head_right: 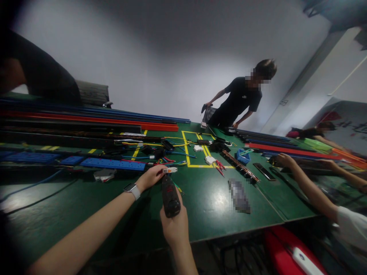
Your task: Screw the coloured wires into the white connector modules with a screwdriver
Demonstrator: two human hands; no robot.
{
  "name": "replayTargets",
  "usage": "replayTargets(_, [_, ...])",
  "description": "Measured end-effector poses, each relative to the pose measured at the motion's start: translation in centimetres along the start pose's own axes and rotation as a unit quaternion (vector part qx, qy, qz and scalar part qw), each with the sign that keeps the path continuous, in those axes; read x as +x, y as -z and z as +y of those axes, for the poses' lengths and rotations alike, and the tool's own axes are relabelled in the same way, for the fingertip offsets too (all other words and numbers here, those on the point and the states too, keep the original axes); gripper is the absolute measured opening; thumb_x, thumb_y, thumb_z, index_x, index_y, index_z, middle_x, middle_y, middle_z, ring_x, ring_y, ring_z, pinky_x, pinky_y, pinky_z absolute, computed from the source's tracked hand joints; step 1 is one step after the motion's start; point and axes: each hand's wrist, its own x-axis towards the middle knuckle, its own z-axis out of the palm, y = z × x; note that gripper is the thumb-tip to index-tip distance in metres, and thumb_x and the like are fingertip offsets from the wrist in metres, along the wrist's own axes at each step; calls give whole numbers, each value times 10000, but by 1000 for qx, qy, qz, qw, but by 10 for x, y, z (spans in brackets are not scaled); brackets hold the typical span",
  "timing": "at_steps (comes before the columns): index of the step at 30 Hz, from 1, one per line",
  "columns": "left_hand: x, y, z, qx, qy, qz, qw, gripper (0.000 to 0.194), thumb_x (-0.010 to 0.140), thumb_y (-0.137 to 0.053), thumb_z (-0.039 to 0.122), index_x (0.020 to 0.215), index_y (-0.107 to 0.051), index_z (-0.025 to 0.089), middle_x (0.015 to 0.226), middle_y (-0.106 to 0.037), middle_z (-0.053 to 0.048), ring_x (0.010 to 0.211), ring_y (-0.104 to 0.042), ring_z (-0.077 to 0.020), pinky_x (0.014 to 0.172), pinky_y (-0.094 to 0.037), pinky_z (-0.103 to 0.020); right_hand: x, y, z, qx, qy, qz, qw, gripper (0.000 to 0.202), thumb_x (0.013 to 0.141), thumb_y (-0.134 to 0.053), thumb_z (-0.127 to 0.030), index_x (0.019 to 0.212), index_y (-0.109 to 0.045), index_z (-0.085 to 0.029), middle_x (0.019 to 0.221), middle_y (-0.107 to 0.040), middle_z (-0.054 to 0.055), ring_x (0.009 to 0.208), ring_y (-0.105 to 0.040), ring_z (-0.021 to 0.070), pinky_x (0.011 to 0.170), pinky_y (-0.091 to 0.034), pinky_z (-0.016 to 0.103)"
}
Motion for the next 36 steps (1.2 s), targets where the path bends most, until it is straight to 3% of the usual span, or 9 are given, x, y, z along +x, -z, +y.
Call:
replayTargets(11, [0, 2, 3, 10, 3, -4, 1000, 279, 977, -517, 272, 1220, -642, 216, 1206, -706, -86, 1135, -661, -215, 1051, -526, -391, 0, 0, 4, -7, -18, -11, 1000, 416, 952, -593, -303, 1344, -552, -172, 923, -714, 31, 739, -666, 183, 709, -554, 278])
replayTargets(16, [0, 2, 4, 4, 4, -4, 1000, 283, 977, -514, 269, 1224, -642, 216, 1201, -708, -88, 1132, -662, -219, 1050, -526, -398, 1, 0, 1, -8, 1, 9, 1000, 384, 935, -607, -292, 1307, -598, -194, 1041, -725, 57, 885, -688, 211, 831, -562, 319])
replayTargets(22, [1, 2, 5, 2, 0, -2, 1000, 282, 971, -533, 276, 1221, -647, 217, 1193, -712, -87, 1132, -662, -221, 1052, -525, -399, 0, 0, 6, 3, -9, 1, 1000, 418, 933, -615, -301, 1338, -584, -205, 965, -731, 38, 769, -683, 197, 750, -574, 299])
replayTargets(33, [1, 0, 3, 4, 10, -6, 1000, 295, 988, -507, 304, 1232, -641, 205, 1207, -705, -100, 1151, -653, -225, 1064, -517, -412, -1, 0, 4, -6, 9, 6, 1000, 492, 953, -597, -254, 1435, -504, -213, 1183, -704, 59, 1024, -691, 217, 916, -547, 309])
replayTargets(36, [1, 1, 3, 2, 7, -6, 1000, 290, 983, -513, 296, 1232, -638, 216, 1211, -706, -94, 1147, -654, -227, 1064, -518, -417, -1, 0, 5, -9, -2, 1, 1000, 458, 956, -597, -269, 1407, -530, -222, 1144, -716, 49, 969, -700, 211, 893, -551, 305])
